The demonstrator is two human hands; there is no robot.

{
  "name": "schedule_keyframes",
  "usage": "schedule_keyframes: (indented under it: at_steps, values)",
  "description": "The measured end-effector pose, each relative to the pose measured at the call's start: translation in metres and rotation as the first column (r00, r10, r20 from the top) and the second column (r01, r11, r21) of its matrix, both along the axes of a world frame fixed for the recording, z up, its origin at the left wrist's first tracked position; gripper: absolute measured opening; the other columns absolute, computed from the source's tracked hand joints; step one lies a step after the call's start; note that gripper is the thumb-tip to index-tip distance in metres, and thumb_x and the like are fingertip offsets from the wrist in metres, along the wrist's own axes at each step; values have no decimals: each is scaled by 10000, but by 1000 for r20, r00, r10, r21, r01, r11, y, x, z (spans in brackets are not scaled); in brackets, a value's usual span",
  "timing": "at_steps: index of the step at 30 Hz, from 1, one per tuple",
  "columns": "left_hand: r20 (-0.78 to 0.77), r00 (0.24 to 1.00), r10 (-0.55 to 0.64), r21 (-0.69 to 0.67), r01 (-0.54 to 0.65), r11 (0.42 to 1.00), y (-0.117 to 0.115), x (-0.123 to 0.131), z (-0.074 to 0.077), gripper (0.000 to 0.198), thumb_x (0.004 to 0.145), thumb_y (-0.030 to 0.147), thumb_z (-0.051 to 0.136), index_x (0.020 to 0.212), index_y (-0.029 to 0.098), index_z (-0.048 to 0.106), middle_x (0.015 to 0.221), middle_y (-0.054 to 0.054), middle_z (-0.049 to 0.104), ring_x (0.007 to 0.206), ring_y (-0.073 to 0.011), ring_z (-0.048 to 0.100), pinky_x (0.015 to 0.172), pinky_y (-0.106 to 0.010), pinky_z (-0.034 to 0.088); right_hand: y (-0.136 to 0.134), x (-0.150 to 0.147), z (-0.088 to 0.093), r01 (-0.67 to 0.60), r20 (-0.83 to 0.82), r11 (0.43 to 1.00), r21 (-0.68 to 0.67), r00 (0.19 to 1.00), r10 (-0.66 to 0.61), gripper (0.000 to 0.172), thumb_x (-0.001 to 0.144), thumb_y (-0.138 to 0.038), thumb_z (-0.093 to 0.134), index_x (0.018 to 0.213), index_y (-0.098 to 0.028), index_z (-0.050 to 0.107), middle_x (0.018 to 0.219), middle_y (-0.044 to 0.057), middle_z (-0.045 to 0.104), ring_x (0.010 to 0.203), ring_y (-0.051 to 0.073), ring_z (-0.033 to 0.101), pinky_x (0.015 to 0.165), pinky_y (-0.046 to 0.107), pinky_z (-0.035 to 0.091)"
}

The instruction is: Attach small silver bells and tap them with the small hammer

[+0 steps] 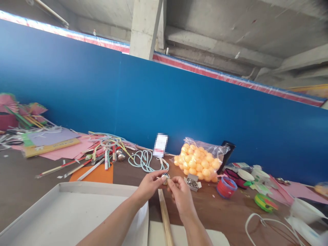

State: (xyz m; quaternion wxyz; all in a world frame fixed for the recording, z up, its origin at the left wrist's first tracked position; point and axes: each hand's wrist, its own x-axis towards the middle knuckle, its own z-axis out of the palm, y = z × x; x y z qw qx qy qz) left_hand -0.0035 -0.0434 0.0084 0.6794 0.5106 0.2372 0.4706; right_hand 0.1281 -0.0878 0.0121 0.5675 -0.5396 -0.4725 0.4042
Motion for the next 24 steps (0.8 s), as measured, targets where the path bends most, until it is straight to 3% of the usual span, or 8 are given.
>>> schedule_keyframes:
  at_steps: [4, 7, 11, 13, 15, 17, 21, 24]
  values:
    - [113, 993, -27, -84, 37, 996, 2, -1, -2, 421, 704, 334, 650, 1077, 143, 615, 979, -100, 640, 842, -188, 617, 838, -366, 466, 0, 3, 2, 34, 33, 999, -6, 999, -33, 345, 745, -538, 529, 744, -194, 500, 578, -37, 541, 377, 55, 340, 348, 177, 236]
    - [179, 984, 14, -146, 13, 989, 6, -3, -2, 390, 693, 309, 669, 1043, 142, 627, 936, -96, 648, 822, -165, 614, 828, -340, 470, -3, 8, -1, 50, 304, 998, 23, 951, -55, 320, 765, -518, 505, 721, -202, 522, 602, -6, 587, 462, 106, 466, 434, 220, 320]
    - [233, 969, 79, -188, -35, 982, 12, -6, -2, 360, 692, 270, 678, 1020, 130, 623, 874, -80, 651, 768, -140, 614, 818, -323, 477, -12, 6, -12, 34, 730, 996, -87, 682, 40, 254, 650, -455, 639, 754, -232, 574, 712, 15, 643, 643, 188, 580, 540, 262, 335]
    - [243, 964, 110, -195, -63, 979, 13, -6, -1, 347, 690, 259, 680, 1006, 127, 621, 885, -79, 649, 769, -143, 617, 806, -316, 483, -14, 2, -17, 59, 821, 989, -134, 566, 77, 278, 589, -406, 678, 781, -231, 576, 760, 28, 649, 650, 201, 586, 538, 266, 320]
    - [248, 959, 138, -205, -87, 975, 15, -6, -1, 340, 685, 246, 685, 995, 127, 615, 880, -73, 647, 763, -144, 621, 794, -310, 489, -14, -1, -20, 89, 850, 985, -148, 521, 81, 245, 590, -334, 653, 793, -220, 576, 777, 44, 655, 665, 212, 595, 541, 270, 318]
    - [257, 953, 162, -213, -107, 971, 16, -7, -1, 340, 683, 235, 686, 996, 129, 606, 871, -68, 647, 757, -141, 624, 790, -305, 491, -12, -3, -20, 95, 819, 981, -169, 567, 86, 176, 612, -272, 598, 776, -209, 585, 751, 51, 663, 673, 212, 603, 543, 267, 332]
    - [268, 927, 261, -215, -207, 954, 23, -11, -3, 340, 682, 239, 689, 993, 142, 590, 879, -62, 643, 770, -135, 624, 806, -303, 490, -6, -2, -18, 35, 636, 980, -196, 766, 99, 62, 627, -218, 544, 664, -197, 588, 640, 30, 662, 616, 181, 599, 524, 244, 373]
    - [264, 899, 350, -213, -299, 930, 31, -16, -5, 339, 671, 245, 699, 977, 147, 589, 859, -56, 639, 766, -132, 623, 817, -312, 491, -4, -4, -14, 48, 472, 988, -144, 881, 26, 55, 625, -184, 546, 676, -198, 564, 607, 13, 638, 564, 166, 594, 478, 230, 405]
